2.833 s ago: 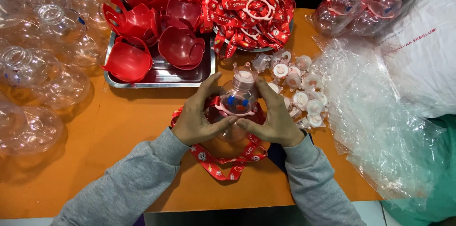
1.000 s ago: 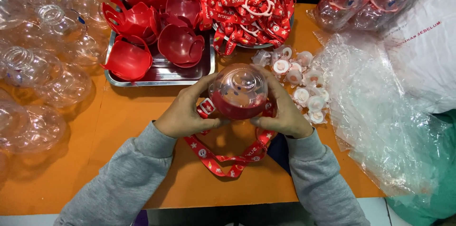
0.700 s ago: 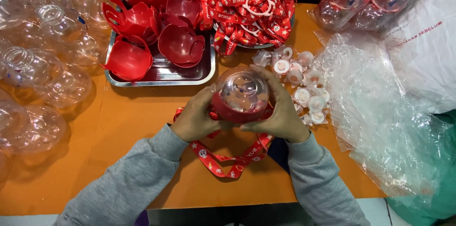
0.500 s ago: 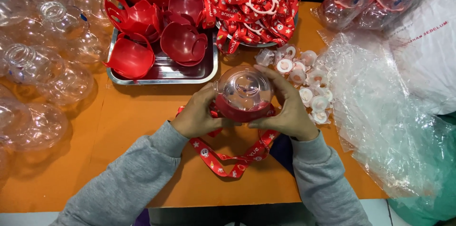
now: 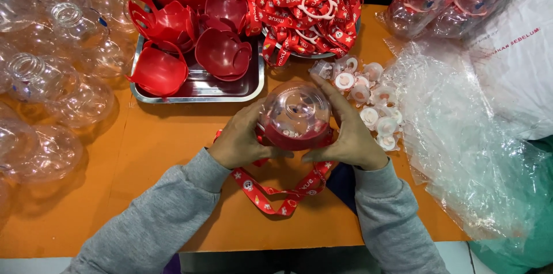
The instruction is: Assembling decorative items by attaching plastic components and lanyards to bottles and then packaging them in bags.
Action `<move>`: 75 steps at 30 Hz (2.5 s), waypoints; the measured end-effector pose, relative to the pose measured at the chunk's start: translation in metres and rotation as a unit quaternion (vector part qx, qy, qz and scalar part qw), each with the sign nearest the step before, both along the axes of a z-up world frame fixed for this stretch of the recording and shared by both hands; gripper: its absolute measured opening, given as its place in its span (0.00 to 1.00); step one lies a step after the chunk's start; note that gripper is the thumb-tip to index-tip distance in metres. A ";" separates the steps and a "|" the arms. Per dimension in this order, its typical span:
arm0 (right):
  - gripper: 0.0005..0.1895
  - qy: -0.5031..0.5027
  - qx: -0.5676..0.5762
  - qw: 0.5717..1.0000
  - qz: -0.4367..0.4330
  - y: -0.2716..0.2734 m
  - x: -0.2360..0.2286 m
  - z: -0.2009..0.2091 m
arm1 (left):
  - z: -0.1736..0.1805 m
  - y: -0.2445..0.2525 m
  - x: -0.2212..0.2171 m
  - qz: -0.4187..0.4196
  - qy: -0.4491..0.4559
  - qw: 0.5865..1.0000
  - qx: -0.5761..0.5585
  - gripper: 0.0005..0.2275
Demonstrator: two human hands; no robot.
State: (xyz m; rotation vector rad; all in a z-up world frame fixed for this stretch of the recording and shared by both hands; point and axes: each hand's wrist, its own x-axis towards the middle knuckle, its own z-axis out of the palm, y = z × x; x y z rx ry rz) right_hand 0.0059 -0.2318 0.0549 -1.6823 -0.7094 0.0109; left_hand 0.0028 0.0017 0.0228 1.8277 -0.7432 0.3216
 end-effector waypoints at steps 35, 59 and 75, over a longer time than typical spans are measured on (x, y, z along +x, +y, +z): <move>0.25 -0.287 0.117 0.856 -0.414 -0.031 0.003 0.001 | -0.020 0.028 0.014 0.058 -0.088 0.994 -0.014 0.20; 0.02 -0.056 -0.150 0.885 -0.437 -0.025 -0.143 -0.057 | -0.026 0.017 0.005 0.089 -0.086 0.991 -0.053 0.19; 0.03 -0.104 -0.026 0.859 -0.501 -0.034 -0.144 -0.077 | -0.028 0.015 0.002 0.123 -0.149 0.978 -0.075 0.19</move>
